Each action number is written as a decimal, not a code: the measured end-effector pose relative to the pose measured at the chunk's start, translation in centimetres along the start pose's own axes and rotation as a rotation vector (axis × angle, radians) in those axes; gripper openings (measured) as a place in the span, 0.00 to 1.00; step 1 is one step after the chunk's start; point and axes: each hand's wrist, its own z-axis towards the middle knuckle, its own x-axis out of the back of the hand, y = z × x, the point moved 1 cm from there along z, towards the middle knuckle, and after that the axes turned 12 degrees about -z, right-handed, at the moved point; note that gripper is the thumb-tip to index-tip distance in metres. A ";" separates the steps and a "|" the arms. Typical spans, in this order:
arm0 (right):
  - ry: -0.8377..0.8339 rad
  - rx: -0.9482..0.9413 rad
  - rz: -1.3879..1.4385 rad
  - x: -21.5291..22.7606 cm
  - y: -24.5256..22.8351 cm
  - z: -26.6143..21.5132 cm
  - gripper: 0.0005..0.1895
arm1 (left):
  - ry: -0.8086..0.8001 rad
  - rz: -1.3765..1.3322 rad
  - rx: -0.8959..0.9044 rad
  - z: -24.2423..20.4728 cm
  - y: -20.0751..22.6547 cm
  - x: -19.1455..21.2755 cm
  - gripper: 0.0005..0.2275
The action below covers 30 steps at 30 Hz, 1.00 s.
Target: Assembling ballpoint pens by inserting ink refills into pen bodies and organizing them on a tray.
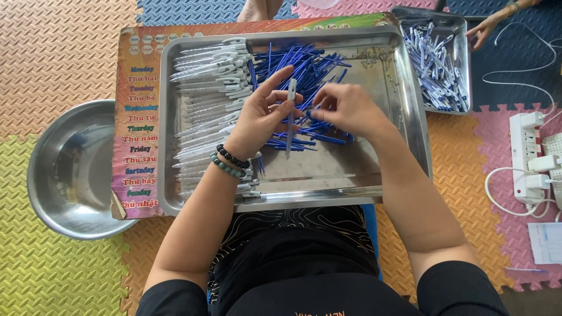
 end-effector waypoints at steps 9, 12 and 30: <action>-0.017 -0.076 0.256 0.4 -0.5 0.4 0.18 | 0.038 0.018 0.046 0.3 -1.0 0.8 0.26; 0.127 -0.109 0.671 0.0 0.6 1.0 0.19 | 0.046 0.049 0.112 0.2 -1.5 0.7 0.23; 0.177 -0.049 0.738 0.8 -2.2 0.4 0.19 | -0.043 0.093 0.269 -0.3 0.0 -1.3 0.21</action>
